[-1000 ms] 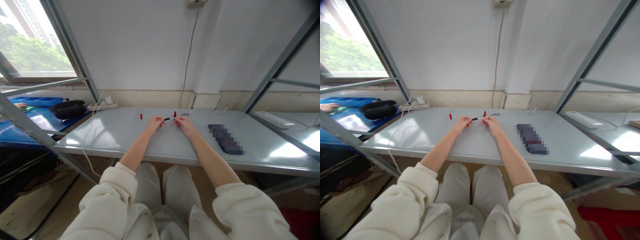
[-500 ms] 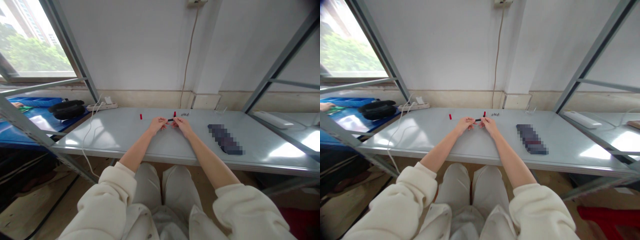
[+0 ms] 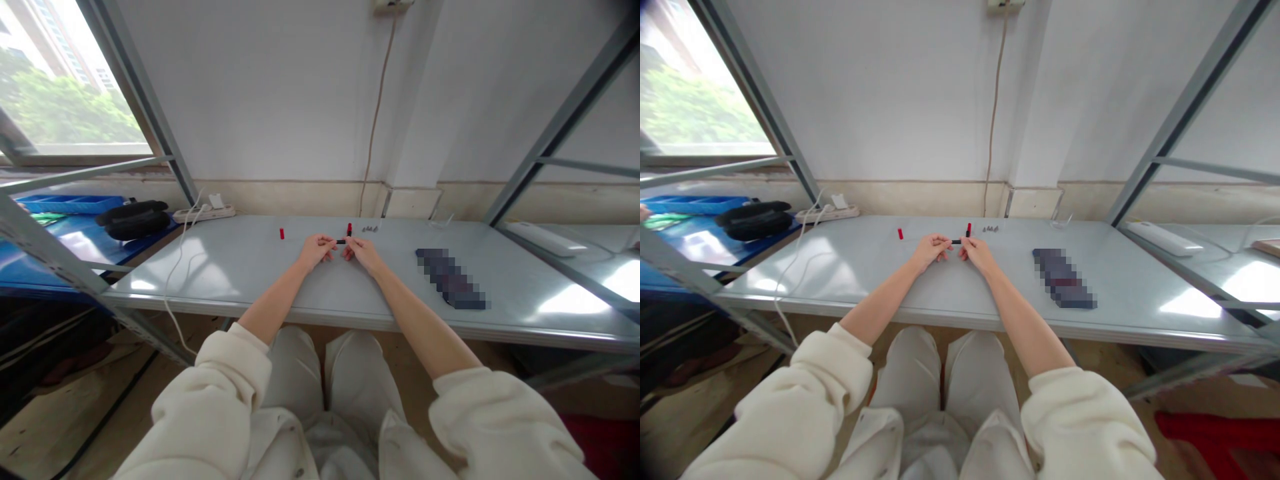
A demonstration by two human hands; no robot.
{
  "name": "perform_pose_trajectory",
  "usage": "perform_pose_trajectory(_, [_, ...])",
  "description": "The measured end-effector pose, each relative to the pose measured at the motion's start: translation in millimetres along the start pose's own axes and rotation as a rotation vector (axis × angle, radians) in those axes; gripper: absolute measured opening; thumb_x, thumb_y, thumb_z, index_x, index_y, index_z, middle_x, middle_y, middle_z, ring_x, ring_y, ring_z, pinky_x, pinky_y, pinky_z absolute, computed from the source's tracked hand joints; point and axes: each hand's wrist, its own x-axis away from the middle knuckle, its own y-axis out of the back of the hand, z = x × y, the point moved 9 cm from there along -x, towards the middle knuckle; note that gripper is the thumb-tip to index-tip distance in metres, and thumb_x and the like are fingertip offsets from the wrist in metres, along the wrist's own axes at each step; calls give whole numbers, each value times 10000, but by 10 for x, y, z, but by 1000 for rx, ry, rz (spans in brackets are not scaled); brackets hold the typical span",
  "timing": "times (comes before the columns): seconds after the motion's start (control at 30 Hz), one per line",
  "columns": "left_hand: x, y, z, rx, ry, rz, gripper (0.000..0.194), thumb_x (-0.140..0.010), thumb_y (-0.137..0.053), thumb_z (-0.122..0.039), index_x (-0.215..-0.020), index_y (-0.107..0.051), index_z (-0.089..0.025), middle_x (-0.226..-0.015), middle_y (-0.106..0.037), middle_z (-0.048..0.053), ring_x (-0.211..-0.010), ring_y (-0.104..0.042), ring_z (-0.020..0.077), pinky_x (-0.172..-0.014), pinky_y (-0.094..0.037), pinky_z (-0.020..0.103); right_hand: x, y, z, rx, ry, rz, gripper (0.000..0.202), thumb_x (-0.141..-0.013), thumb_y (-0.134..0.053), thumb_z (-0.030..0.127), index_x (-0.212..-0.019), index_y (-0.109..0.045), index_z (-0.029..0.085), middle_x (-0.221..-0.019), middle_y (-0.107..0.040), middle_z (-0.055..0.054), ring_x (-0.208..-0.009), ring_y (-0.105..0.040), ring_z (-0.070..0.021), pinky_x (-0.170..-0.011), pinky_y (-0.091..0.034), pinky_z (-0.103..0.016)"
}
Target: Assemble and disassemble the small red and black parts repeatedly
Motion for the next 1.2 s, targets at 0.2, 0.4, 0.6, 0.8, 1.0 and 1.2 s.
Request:
perform_pose_trajectory(0.2, [-7,93,-84,4,-26,-80,187,-731,-622,-253,-834,-545,-118,-731,-656,35,-399,-502,32,-367,-309,159,-46,108,12,205,58,-79,396,-794,-424,502,-796,-609,152,-535,-570,3,-449,-513,-119,-529,-420,-254])
perform_pose_trajectory(0.4, [3,158,-62,-63,-9,-116,144,-752,-588,-226,-847,-539,-130,-746,-643,25,-389,-490,26,-370,-297,162,10,503,13,299,-13,-356,388,-850,-319,403,-836,-601,136,-509,-542,-5,-392,-469,-119,-495,-396,-255])
perform_pose_trajectory(0.6, [-5,96,-36,-149,-11,-61,121,-750,-573,-215,-834,-536,-136,-749,-638,21,-384,-491,32,-366,-292,164,25,582,-51,367,-112,-376,316,-846,-322,278,-818,-598,127,-490,-525,-1,-385,-471,-117,-505,-393,-253])
perform_pose_trajectory(0.8, [-14,102,-60,-190,-54,-59,127,-734,-579,-228,-816,-544,-137,-746,-643,29,-391,-493,37,-419,-352,173,-33,480,-80,414,-89,-285,246,-815,-358,192,-822,-595,128,-545,-557,-9,-482,-527,-113,-560,-412,-231])
perform_pose_trajectory(1.0, [10,148,-210,-386,-162,-122,148,-745,-566,-236,-853,-584,-136,-771,-648,38,-432,-492,46,-505,-414,204,-44,418,-6,544,-23,-245,274,-818,-347,181,-885,-608,131,-689,-631,-55,-679,-587,-150,-692,-425,-263])
perform_pose_trajectory(1.2, [-82,223,-685,-787,-351,-146,155,-749,-572,-228,-875,-636,-165,-814,-653,45,-732,-578,125,-739,-441,258,-14,339,84,644,0,-212,289,-839,-342,193,-933,-607,128,-792,-653,-88,-775,-594,-173,-733,-416,-275])
